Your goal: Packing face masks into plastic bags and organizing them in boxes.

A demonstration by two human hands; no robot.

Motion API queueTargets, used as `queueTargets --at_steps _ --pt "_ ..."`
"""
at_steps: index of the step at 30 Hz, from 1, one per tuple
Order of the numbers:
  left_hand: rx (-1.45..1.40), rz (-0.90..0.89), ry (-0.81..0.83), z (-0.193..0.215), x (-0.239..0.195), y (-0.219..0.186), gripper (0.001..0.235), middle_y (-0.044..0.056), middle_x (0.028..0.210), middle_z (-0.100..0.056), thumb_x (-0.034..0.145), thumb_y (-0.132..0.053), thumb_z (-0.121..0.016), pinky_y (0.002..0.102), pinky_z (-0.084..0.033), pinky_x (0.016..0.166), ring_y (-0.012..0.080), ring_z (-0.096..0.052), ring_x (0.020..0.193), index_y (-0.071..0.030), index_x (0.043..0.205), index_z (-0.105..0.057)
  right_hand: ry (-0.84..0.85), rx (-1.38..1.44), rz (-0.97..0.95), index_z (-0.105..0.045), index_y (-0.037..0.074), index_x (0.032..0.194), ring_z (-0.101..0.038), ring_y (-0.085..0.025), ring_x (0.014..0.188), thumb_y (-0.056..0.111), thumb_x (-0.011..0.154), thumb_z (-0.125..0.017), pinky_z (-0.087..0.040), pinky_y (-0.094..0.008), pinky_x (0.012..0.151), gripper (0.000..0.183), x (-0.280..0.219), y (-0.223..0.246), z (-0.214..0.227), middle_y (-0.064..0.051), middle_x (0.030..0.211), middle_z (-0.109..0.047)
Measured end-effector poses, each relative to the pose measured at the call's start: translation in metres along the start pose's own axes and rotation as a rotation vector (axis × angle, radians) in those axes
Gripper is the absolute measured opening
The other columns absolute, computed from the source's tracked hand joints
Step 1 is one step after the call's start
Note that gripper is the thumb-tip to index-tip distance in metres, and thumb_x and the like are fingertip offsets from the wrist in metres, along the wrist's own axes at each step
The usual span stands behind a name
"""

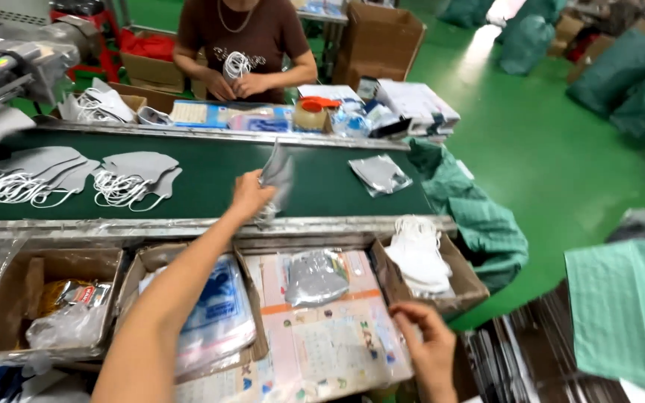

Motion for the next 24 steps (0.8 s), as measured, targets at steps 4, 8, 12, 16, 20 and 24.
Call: queueTargets --at_steps 4,8,12,16,20,24 --pt "-0.745 -0.067 0.200 -0.043 -0.113 -0.088 0.029 0.000 0.092 -0.073 0.082 -0.010 -0.069 0.029 -0.056 0.068 0.0076 -0.065 0.079 0.002 0.109 -0.071 0.026 -0.118 0.063 -0.055 -0.004 0.133 -0.061 -0.024 0.122 0.009 0.082 -0.080 -0.046 -0.037 0.107 0.058 0.020 0.033 0.008 -0.016 0.130 -0.065" --pt "-0.918 0.263 0.467 -0.109 -0.240 -0.112 0.030 0.004 0.091 -0.071 0.086 -0.011 -0.070 0.031 -0.054 0.068 0.0122 -0.065 0.077 0.003 0.112 -0.071 0.241 0.121 -0.091 -0.031 0.000 0.154 -0.052 -0.022 0.130 0.023 0.079 -0.081 -0.042 -0.037 0.107 0.093 0.024 0.039 -0.023 -0.011 0.146 -0.049" --pt "-1.110 0.254 0.504 -0.089 -0.296 -0.146 0.060 0.004 0.123 -0.064 0.092 -0.022 -0.065 0.027 -0.051 0.091 0.0115 -0.060 0.107 -0.005 0.147 -0.047 0.370 0.307 -0.436 -0.051 -0.005 0.144 -0.062 -0.020 0.114 0.016 0.077 -0.083 -0.049 -0.036 0.100 0.077 -0.016 0.018 -0.036 -0.014 0.127 -0.066" --pt "-1.018 0.439 0.543 -0.090 -0.341 -0.112 0.074 0.008 0.123 -0.054 0.094 -0.038 -0.055 0.035 -0.053 0.084 0.0176 -0.060 0.108 -0.014 0.159 -0.030 0.308 0.473 -0.312 -0.052 -0.005 0.143 -0.066 -0.021 0.114 0.014 0.079 -0.083 -0.052 -0.036 0.101 0.074 -0.049 0.034 0.000 -0.014 0.127 -0.067" --pt "-1.167 0.561 0.289 -0.116 -0.382 -0.078 0.083 0.016 0.130 -0.054 0.089 -0.034 -0.068 0.046 -0.051 0.100 0.0243 -0.058 0.114 -0.006 0.157 -0.030 0.003 0.455 -0.235 -0.051 -0.002 0.141 -0.067 -0.023 0.111 0.008 0.086 -0.077 -0.053 -0.038 0.098 0.062 -0.044 0.040 0.005 -0.014 0.126 -0.068" --pt "-1.238 0.377 0.413 -0.137 -0.383 -0.105 0.099 -0.001 0.158 -0.041 0.081 -0.019 -0.079 0.037 -0.037 0.116 0.0115 -0.041 0.144 -0.012 0.162 -0.022 -0.270 0.366 -0.200 -0.050 -0.001 0.138 -0.066 -0.022 0.110 0.003 0.090 -0.072 -0.053 -0.037 0.097 0.053 -0.054 0.043 -0.014 -0.013 0.125 -0.068"
Point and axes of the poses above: each hand's wrist, its own x-axis towards the middle knuckle, its own z-axis out of the back of the hand, y = z × x, the point moved 9 cm from there along x, towards the middle knuckle
